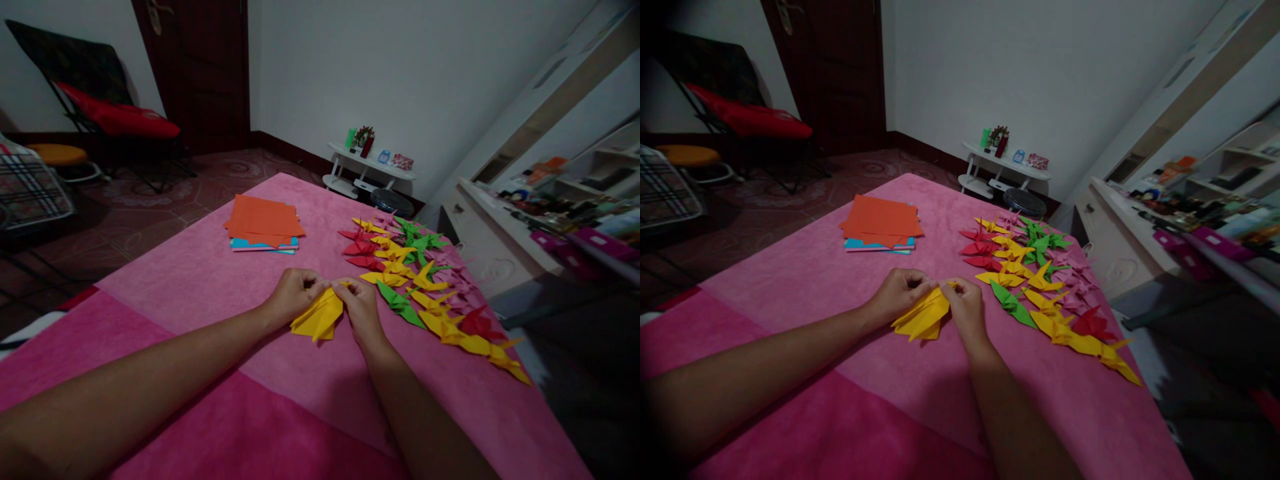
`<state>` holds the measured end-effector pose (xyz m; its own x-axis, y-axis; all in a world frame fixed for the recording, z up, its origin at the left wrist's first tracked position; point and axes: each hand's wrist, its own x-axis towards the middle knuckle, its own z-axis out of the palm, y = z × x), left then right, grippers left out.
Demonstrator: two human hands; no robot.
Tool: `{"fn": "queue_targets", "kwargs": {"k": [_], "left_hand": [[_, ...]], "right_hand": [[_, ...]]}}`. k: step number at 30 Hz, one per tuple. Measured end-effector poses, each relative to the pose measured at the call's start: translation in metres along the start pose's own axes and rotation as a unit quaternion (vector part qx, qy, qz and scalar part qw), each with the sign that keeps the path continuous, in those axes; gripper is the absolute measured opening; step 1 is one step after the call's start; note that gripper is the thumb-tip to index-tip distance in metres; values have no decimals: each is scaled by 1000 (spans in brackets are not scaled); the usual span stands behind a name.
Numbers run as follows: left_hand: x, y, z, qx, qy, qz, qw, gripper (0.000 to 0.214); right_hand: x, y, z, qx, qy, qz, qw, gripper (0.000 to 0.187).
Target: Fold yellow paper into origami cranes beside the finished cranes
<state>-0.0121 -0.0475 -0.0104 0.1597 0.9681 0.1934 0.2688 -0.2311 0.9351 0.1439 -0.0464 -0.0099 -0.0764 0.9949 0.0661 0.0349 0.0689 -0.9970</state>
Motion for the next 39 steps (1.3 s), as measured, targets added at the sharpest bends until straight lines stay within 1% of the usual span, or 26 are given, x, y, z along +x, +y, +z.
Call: {"fn": "queue_targets", "kwargs": {"k": [3, 7, 9, 12, 14, 17, 20, 23, 25, 29, 34, 39], "left_hand": [[1, 1, -2, -13, -15, 6, 1000, 32], [3, 0, -9, -30, -67, 9, 997, 30], [5, -1, -12, -35, -87, 8, 996, 30], [6, -3, -14, -50, -94, -4, 994, 30], [6, -4, -13, -52, -83, -11, 995, 30], [6, -5, -12, -46, -63, -9, 997, 30], [6, -4, -13, -43, -54, -10, 998, 30], [6, -2, -14, -48, -43, -20, 998, 31], [6, -2, -15, -55, -41, -28, 997, 32], [5, -2, -13, -88, -56, -43, 994, 30], [4, -4, -9, -165, -54, -30, 984, 25], [4, -3, -11, -166, -67, -60, 982, 24]], "right_hand": [[1, 1, -3, 16, -2, 14, 1000, 18], [3, 5, -6, 16, -16, 17, 1000, 27], [3, 7, -7, 8, -13, 13, 1000, 33], [3, 7, -7, 10, 15, 25, 1000, 40], [3, 4, -7, 29, 18, 36, 999, 42], [1, -3, -7, 46, -16, 27, 998, 38], [-1, -10, -6, 42, -55, 7, 998, 26], [-2, -12, -5, 53, -70, 6, 996, 15], [-1, -10, -4, 57, -65, 5, 996, 11], [0, -6, -2, 38, -41, -10, 998, 10], [-2, -7, 3, -26, -29, -20, 999, 9], [-3, -8, 5, -65, 22, -31, 997, 18]]}}
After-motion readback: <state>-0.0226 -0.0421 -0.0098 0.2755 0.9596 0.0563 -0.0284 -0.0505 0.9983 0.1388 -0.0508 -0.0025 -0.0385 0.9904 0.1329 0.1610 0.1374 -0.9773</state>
